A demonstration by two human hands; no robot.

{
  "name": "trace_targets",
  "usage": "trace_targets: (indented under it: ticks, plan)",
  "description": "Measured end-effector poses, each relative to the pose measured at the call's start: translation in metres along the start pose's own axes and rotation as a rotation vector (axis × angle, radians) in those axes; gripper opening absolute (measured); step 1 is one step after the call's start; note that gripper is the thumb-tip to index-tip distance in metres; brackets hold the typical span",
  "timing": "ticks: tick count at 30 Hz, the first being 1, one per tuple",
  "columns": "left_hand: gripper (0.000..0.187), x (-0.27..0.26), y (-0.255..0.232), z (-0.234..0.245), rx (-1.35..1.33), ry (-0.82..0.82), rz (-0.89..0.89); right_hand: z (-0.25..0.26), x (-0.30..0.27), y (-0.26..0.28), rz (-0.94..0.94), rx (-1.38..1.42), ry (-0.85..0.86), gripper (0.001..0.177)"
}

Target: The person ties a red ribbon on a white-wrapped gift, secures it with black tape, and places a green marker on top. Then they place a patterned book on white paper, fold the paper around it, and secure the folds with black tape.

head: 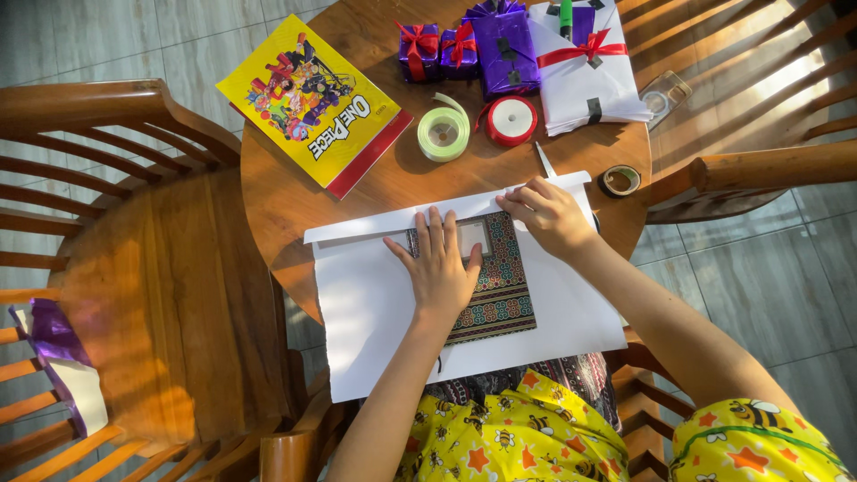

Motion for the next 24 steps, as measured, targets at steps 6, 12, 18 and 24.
trace_targets:
  ticks: [6,12,18,24]
  plan:
    - [0.076,0.0,0.0,-0.002,-0.022,0.021,0.001,0.002,0.005,0.002,-0.035,0.015,0.025,0.042]
    - [0.074,0.002,0.0,0.0,-0.049,0.064,0.002,-0.018,0.011,0.006,-0.344,-0.009,0.164,0.028]
    - [0.067,0.0,0.002,-0.011,-0.036,0.076,0.002,-0.036,0.037,0.038,-0.278,0.047,0.128,0.053]
    - [0.059,0.001,0.014,-0.007,-0.075,0.088,0.012,-0.056,0.033,0.051,-0.391,0.246,0.163,0.07]
Point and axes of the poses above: each hand's wrist, its own x-axis towards the middle knuckle, its own z-axis out of the back of the hand, y = z × x, the point moved 9 cm from there along x, towards the middle knuckle, and after that the axes turned 13 degrees about y, right-handed, at the moved point
